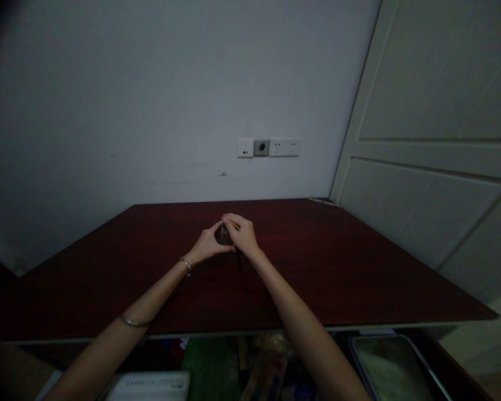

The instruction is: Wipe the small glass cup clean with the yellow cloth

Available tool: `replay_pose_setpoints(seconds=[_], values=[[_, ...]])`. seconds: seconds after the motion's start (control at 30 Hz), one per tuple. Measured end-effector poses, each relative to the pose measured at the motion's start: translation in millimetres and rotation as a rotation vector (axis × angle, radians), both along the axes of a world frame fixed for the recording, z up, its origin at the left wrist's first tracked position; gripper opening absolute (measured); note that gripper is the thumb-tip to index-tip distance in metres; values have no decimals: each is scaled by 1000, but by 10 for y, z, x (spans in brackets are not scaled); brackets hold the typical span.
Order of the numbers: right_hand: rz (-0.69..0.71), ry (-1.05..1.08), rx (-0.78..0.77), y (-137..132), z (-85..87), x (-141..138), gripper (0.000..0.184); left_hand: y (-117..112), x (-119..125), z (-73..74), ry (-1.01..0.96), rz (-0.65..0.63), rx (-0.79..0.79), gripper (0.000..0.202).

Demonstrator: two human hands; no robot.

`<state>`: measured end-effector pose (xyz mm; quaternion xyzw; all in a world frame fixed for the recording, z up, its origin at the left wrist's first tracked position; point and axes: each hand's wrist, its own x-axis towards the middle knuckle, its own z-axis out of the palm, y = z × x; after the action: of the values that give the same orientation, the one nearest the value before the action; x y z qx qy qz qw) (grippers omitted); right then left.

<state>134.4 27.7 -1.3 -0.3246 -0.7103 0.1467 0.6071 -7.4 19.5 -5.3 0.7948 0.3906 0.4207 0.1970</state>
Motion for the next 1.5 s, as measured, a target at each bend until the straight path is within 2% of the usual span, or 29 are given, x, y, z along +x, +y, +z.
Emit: replay_pose_setpoints(seconds=[0.07, 0.23, 0.33, 0.43, 0.5, 0.63, 0.73, 0.8, 0.93, 1.03, 1.2, 1.3, 1.37, 1.5], values=[[7, -71, 42, -46, 5, 0, 23, 10, -2, -15, 8, 25, -13, 76], [125, -272, 221, -189, 42, -11, 24, 74, -16, -63, -3, 62, -1, 39], [102, -156, 217, -170, 69, -8, 24, 59, 4, -49, -77, 31, -37, 47], [74, 43, 104, -114, 97, 7, 24, 13, 38, -8, -170, -48, -77, 67], [78, 89, 53, -100, 108, 19, 24, 2, 60, 9, -215, -91, -116, 72], [122, -52, 130, -156, 114, 39, 22, 63, 84, -15, -263, -89, -223, 47], [182, -190, 193, -195, 122, 52, 21, 110, 87, -48, -268, -95, -231, 32], [202, -200, 185, -180, 129, 61, 20, 108, 87, -55, -271, -113, -235, 33], [159, -22, 63, -85, 119, 62, 23, 46, 88, -28, -261, -144, -244, 48], [126, 52, 27, -57, 103, 53, 24, 33, 82, -22, -230, -133, -242, 48], [201, -150, 138, -158, 128, 64, 19, 102, 71, -72, -242, -105, -243, 35], [255, -165, 151, -191, 171, 82, 19, 90, 73, -61, -259, -120, -251, 31], [261, -82, 103, -168, 194, 95, 19, 51, 74, -31, -260, -122, -252, 36], [263, 108, -94, -80, 213, 124, 22, -11, 71, 17, -272, -129, -246, 45]])
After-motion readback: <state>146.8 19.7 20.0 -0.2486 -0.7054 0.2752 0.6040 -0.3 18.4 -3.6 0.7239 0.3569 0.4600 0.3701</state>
